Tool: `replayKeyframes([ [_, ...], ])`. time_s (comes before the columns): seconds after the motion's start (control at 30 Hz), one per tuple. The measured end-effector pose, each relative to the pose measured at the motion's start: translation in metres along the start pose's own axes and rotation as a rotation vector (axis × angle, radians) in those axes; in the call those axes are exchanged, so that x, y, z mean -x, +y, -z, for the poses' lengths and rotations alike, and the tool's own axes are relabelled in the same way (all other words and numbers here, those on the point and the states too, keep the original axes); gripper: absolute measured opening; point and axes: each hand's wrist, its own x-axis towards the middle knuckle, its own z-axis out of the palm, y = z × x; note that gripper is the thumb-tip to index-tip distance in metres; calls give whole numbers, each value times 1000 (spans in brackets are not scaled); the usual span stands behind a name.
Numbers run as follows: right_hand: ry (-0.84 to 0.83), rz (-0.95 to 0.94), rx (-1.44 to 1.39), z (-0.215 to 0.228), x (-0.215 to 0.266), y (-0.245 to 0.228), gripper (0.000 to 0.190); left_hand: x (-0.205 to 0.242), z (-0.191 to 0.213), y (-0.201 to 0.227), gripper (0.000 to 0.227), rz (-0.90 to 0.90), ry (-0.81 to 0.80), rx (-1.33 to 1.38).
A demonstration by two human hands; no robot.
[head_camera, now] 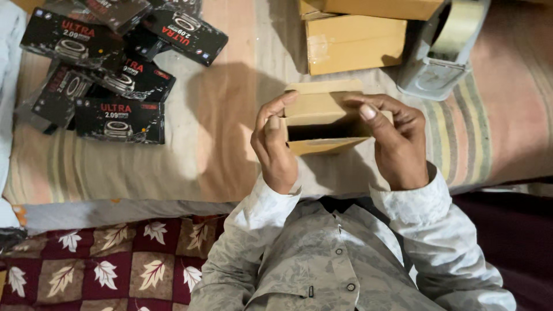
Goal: The person places small black product boxes into brown cardboard shipping boxes, closes the flaps, and seals them with clear packing tape using a tape dispenser. The person repeats this process for several units, stacking the sealed boxes on the table.
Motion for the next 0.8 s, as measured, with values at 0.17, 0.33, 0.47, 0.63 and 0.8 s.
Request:
replayKeyframes([
  [0.17,86,2,-62,-23,8,1,29,-53,54,-59,42,168,61,370],
  [0.33,108,32,-32,-33,17,2,28,-206,150,-171,48,105,650,-550],
  [0.47,90,62,-28,-33,17,5,28,-267,196,-215,54,460,638,-443],
  [0.63,84,21,-88,-27,15,8,29,-236,197,-186,41,631,180,275],
  [0.8,112,2,-30,-24,-2,16,32,-144,137,-81,37,290,-16,677],
])
